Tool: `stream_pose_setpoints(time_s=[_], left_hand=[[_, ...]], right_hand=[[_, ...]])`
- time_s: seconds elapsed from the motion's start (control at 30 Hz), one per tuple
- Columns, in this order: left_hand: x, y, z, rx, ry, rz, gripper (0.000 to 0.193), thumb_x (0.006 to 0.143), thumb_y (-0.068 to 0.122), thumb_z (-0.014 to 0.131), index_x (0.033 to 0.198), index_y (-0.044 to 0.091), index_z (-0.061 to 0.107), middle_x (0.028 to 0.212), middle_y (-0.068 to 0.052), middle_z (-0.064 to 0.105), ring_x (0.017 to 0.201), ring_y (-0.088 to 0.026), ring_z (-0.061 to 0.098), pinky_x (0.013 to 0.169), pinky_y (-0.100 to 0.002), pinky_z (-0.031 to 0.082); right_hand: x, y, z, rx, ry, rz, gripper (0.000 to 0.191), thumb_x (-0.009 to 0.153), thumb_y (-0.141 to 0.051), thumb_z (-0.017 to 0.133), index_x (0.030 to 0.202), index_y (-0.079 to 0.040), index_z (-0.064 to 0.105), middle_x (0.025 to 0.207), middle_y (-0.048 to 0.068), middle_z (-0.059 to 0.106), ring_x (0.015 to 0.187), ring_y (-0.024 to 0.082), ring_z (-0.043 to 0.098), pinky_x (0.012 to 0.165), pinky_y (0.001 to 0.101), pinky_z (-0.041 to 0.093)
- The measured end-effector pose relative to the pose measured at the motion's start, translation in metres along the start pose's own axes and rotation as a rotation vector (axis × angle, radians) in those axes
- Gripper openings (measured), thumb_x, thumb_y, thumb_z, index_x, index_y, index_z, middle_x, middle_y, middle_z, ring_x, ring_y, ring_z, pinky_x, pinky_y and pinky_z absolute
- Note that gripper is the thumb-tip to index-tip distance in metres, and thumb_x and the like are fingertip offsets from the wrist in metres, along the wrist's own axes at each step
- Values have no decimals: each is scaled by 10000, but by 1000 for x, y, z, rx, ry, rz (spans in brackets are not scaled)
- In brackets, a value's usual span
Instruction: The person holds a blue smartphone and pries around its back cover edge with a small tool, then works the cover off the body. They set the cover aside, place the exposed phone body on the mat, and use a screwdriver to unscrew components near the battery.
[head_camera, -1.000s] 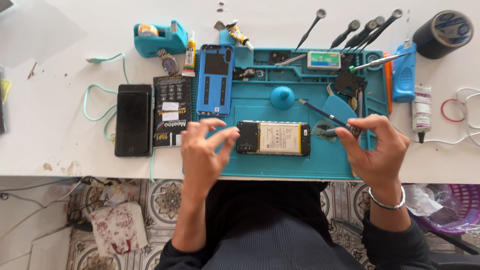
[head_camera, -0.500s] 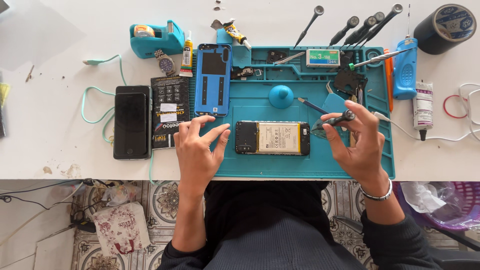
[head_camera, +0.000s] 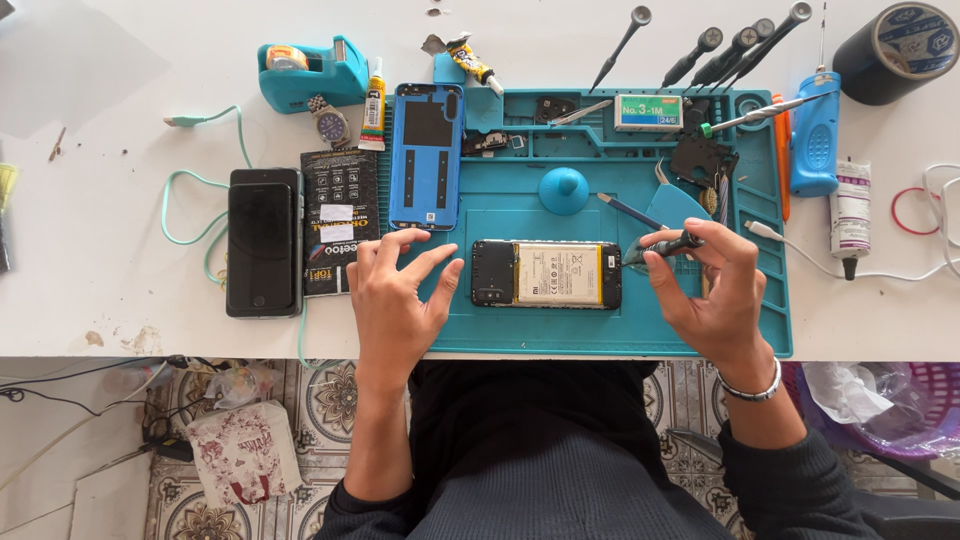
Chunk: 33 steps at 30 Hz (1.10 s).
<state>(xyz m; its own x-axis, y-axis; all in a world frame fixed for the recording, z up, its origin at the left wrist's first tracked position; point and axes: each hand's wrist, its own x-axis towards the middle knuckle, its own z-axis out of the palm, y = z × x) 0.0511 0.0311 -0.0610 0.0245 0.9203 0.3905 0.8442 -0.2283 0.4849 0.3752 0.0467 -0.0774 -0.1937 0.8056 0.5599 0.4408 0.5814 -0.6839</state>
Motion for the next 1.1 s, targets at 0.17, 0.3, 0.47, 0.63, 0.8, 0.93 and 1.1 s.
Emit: stream_pose_setpoints(time_s=[0.17,0.3,0.47,0.63,0.8,0.93,1.1], left_hand=[[0,0,0,1,-3,-10,233,943,364,747,1060,176,817,1161,-10,665,1034,-244,543,879,-398,399],[0,0,0,-5,-3,-8,234,946,366,745,1061,174,815,1167,-12,664,1033,-242,545,888,-397,403],[0,-1,-1,-5,-4,-11,237,943,368,748,1060,172,814,1164,-12,666,1032,-244,549,885,-401,405],[1,3,-5,-14,-2,-21,232,932,363,745,1049,175,815,1157,-14,673,1034,-252,562,888,-403,415],[5,7,-7,-20,0,-44,237,903,368,745,1021,178,820,1130,-8,680,1010,-245,572,853,-403,415],[4,7,-5,-32,15,-29,239,913,368,745,1032,175,819,1131,-7,681,1019,-238,572,867,-399,415],[3,3,-1,-24,12,-32,242,906,363,746,1030,168,821,1129,-5,689,1014,-240,569,846,-398,406]], right_hand=[[0,-2,1,-23,10,-17,493,985,53,713,1333,-5,369,1100,215,717,982,228,735,865,321,609],[4,-3,5,-163,45,-167,521,942,36,788,1280,-15,395,1018,198,711,920,260,743,790,339,604],[7,-7,13,-201,114,-219,534,919,46,825,1254,-31,416,945,175,693,841,269,731,710,334,601],[9,-10,14,-18,71,-182,491,945,113,730,1265,-54,399,1037,189,718,900,240,714,718,297,597],[10,-12,13,-45,94,-260,501,830,66,756,1225,-79,485,1013,213,636,893,269,673,729,325,577],[10,-11,12,-1,166,-170,489,867,74,804,1247,-69,532,1005,150,635,848,199,662,702,283,575],[14,-6,7,69,124,-240,473,853,72,808,1222,-97,564,932,95,651,837,186,658,722,311,573]])
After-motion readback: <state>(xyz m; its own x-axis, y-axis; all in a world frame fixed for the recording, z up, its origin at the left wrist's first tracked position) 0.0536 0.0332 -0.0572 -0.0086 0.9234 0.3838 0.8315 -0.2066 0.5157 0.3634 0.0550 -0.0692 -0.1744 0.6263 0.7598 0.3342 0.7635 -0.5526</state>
